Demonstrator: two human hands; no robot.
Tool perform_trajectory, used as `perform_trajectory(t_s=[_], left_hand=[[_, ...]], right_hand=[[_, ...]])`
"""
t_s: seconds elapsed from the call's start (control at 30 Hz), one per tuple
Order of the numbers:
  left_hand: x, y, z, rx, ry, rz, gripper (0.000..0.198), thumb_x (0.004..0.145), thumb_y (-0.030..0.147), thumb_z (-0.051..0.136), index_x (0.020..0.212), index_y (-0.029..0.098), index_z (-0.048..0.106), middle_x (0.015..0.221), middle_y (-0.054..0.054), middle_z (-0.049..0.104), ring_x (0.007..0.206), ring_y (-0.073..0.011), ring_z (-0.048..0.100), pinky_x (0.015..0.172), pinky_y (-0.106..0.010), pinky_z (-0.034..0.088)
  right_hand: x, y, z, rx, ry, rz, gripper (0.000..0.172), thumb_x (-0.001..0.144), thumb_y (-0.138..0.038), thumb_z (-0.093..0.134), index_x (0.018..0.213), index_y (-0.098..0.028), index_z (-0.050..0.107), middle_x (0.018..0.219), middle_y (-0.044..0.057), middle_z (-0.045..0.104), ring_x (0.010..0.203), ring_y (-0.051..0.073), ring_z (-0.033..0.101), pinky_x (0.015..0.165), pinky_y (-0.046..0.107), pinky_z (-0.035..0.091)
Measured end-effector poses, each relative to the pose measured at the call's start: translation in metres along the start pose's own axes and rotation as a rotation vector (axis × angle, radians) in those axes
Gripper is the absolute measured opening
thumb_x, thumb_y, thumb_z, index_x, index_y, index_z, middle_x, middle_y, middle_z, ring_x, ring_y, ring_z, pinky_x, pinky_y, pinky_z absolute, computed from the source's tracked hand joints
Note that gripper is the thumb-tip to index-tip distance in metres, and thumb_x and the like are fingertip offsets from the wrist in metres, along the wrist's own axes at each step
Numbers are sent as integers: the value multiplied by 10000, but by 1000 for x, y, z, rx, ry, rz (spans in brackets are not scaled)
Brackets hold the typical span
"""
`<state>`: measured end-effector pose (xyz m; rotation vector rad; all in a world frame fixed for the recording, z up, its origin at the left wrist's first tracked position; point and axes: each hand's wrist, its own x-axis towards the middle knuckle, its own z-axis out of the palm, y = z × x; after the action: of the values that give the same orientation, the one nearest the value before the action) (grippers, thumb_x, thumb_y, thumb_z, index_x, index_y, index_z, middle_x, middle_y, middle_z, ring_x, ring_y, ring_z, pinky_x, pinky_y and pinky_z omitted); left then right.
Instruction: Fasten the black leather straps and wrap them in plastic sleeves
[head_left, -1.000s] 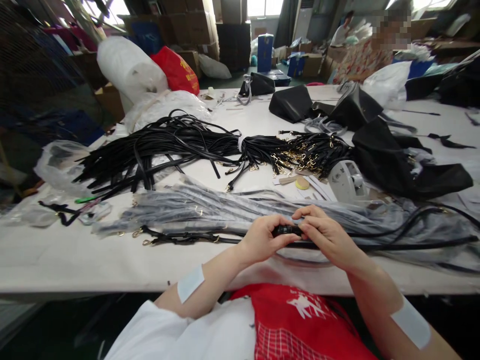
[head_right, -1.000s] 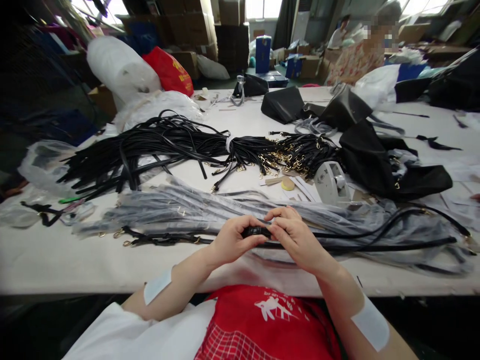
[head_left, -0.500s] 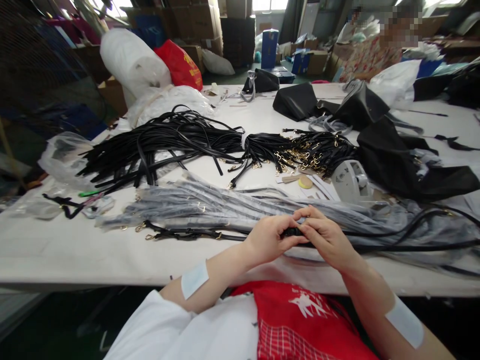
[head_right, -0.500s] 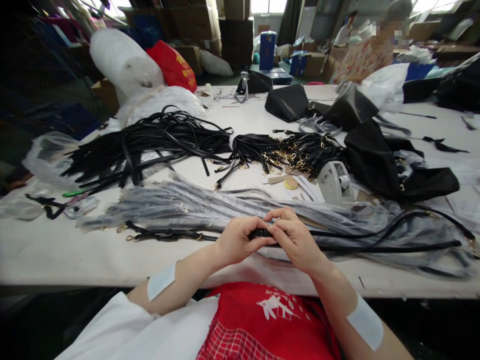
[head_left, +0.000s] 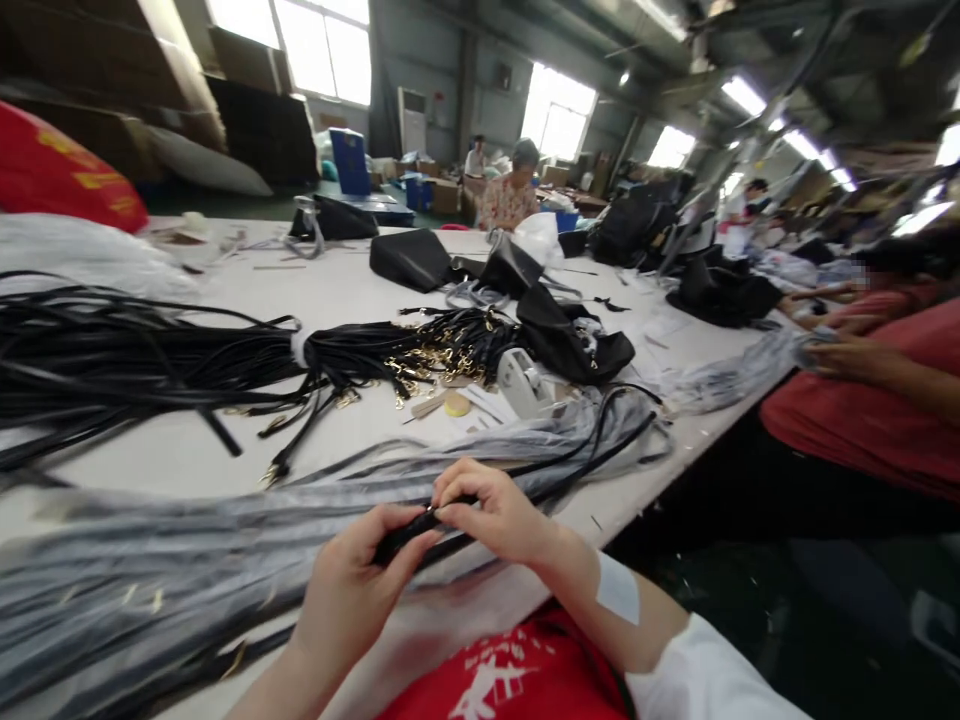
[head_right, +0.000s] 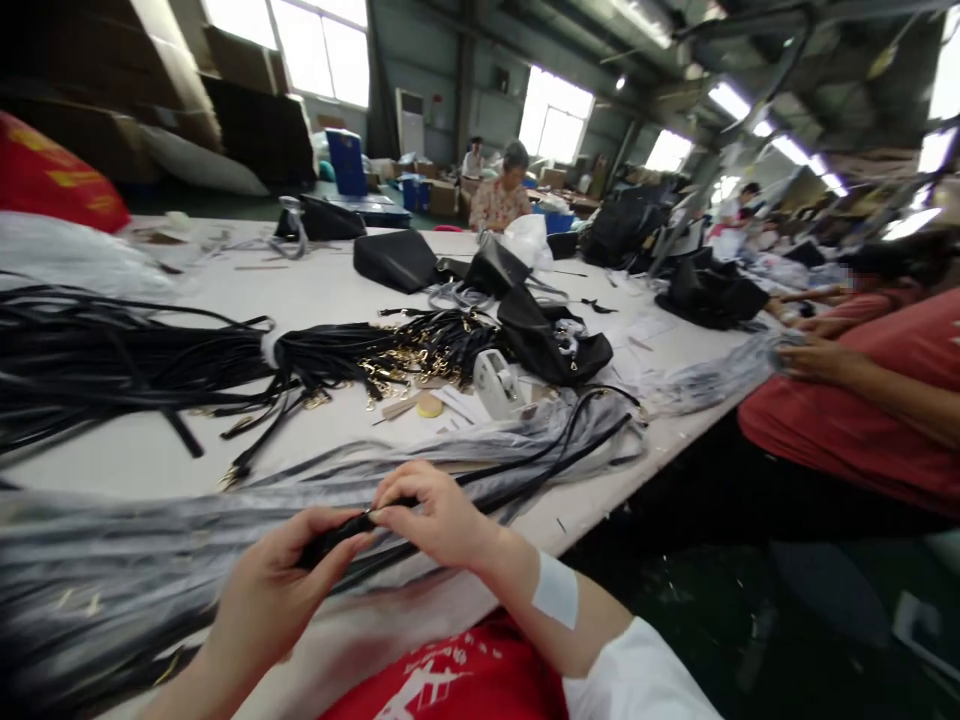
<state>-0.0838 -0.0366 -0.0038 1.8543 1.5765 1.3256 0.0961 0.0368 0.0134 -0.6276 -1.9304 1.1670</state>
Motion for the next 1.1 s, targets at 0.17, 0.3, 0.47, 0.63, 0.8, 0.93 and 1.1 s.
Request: perform_trajectory(t_s=[0.17, 0.3, 0.47, 0.63, 0.8, 0.93, 1.1], left_hand=[[1, -3, 1, 27, 3, 85, 169, 829, 415, 651, 853, 256, 703, 697, 54, 729, 517, -122, 639, 502, -179, 489], [-2, 1, 2, 37, -10, 51, 191, 823, 427, 647, 824, 244, 701, 695, 35, 730, 541, -137, 651, 523, -191, 508], [-7, 0, 0, -12, -36, -42, 211, 815, 450, 649, 822, 246, 704, 714, 23, 733, 597, -162, 665, 559, -225, 524], [-5, 1, -4, -1, -44, -77, 194, 788, 425, 675, 792, 235, 714, 685, 24, 723, 563, -152, 636, 564, -234, 514], [-5, 7, 3, -44, -47, -77, 149, 787, 340, 694, 827, 197, 709, 713, -3, 721, 614, -143, 628, 596, -235, 468], [-3, 2, 5, -65, -163, -111, 149, 783, 307, 705, 862, 180, 699, 795, -25, 732, 710, -155, 646, 657, -243, 457], [-2, 10, -4, -158, -267, -128, 375, 766, 156, 595, 1135, 164, 533, 831, -11, 696, 657, -138, 588, 642, -250, 442]], right_hand=[[-1, -3, 9, 6, 24, -33, 170, 856, -311, 659, 730, -196, 660, 863, 52, 675, 886, 184, 618, 875, 329, 485], [-1, -3, 11, -2, 1, -59, 201, 863, -329, 657, 712, -197, 643, 836, 53, 683, 895, 188, 617, 882, 335, 485], [2, -5, 1, -23, -148, -80, 201, 883, -331, 626, 729, -203, 636, 856, 52, 694, 859, 181, 624, 858, 331, 491], [3, -6, -3, -74, -114, -23, 161, 873, -304, 639, 752, -200, 654, 848, 44, 682, 867, 182, 620, 857, 327, 487], [-3, -4, 4, -103, -110, -26, 133, 900, -261, 608, 823, -186, 688, 889, 59, 658, 882, 186, 611, 844, 331, 487], [-7, -5, -2, -301, -197, -34, 104, 916, -230, 572, 879, -202, 665, 917, 58, 671, 935, 209, 615, 982, 428, 422], [-4, -14, -8, -587, -272, -164, 270, 813, -222, 689, 1072, -231, 613, 1025, 52, 696, 976, 242, 635, 1127, 554, 222]])
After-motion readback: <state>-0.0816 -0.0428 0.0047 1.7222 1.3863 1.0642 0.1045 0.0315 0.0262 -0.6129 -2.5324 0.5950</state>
